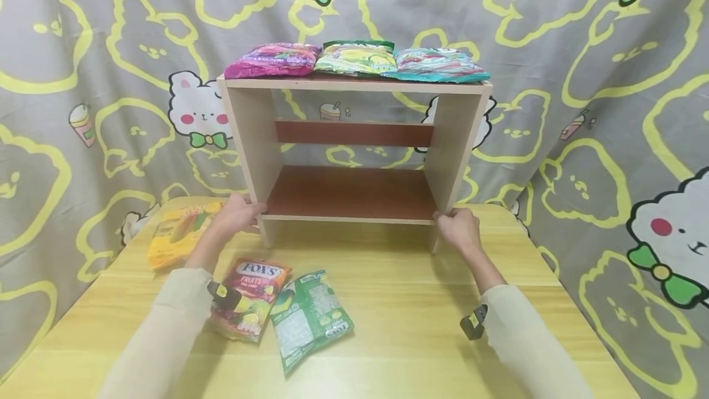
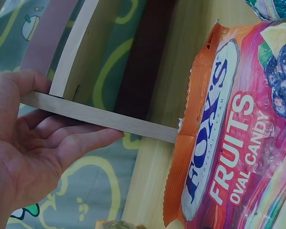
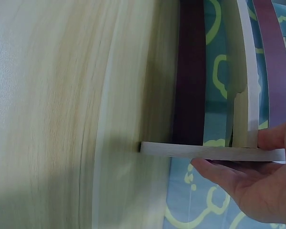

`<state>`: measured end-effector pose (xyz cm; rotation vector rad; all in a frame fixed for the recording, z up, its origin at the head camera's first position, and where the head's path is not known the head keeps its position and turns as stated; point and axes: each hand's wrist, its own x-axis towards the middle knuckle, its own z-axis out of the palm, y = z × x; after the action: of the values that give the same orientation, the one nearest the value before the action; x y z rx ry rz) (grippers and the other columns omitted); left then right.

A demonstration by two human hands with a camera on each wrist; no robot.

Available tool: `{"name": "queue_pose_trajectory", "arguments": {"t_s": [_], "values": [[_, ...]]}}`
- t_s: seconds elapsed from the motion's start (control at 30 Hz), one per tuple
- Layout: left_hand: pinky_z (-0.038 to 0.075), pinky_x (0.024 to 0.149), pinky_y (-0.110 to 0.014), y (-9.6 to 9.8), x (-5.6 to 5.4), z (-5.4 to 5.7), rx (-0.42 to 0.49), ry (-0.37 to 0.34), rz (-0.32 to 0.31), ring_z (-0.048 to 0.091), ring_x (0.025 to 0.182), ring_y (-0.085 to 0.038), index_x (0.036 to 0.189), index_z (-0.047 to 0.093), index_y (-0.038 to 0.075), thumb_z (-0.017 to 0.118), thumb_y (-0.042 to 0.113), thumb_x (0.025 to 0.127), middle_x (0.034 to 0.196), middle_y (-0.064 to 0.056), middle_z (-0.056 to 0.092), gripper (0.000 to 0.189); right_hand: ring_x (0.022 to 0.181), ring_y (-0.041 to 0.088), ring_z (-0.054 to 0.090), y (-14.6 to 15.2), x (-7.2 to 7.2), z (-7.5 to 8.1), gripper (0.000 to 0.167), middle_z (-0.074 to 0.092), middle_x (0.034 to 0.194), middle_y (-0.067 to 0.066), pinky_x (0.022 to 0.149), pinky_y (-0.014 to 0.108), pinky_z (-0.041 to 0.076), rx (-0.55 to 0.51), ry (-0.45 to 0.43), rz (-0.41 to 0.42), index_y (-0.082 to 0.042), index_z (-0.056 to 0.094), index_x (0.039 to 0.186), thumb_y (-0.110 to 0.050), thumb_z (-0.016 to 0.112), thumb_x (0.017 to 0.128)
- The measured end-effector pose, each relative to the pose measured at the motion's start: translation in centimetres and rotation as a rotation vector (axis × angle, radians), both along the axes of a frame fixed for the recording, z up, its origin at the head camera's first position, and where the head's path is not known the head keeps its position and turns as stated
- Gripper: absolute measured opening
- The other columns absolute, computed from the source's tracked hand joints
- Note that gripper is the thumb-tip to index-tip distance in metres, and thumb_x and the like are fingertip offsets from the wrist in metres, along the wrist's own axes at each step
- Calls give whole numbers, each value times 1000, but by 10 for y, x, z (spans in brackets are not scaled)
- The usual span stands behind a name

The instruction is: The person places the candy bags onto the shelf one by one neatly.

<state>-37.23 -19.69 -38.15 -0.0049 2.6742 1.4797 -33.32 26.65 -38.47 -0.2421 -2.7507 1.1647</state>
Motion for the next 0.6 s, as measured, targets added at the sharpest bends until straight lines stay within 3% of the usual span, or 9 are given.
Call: {"name": "queue_pose_trajectory", "arguments": {"t_s": [0.27,0.4,0.6], "values": [[63,80,-41,0,0,-4,-8,20,-9,65,106,-35,119,64,-7,55,28,100,123,-26,63,41,75,24,77,1,0,1,45,73,110,26,67,27,50,15,-15,6,2,75,107,-36,53,100],[63,81,-43,0,0,-5,-15,29,-9,65,101,-32,113,65,-6,55,28,100,118,-25,63,38,71,20,76,2,0,1,44,73,109,25,67,27,50,14,-16,1,2,75,108,-36,53,100],[63,81,-43,1,4,-4,-24,33,-1,66,98,-31,111,65,-6,55,28,100,112,-25,63,37,79,25,77,1,0,2,46,71,114,27,68,27,49,20,-41,17,3,73,112,-36,52,101]]}}
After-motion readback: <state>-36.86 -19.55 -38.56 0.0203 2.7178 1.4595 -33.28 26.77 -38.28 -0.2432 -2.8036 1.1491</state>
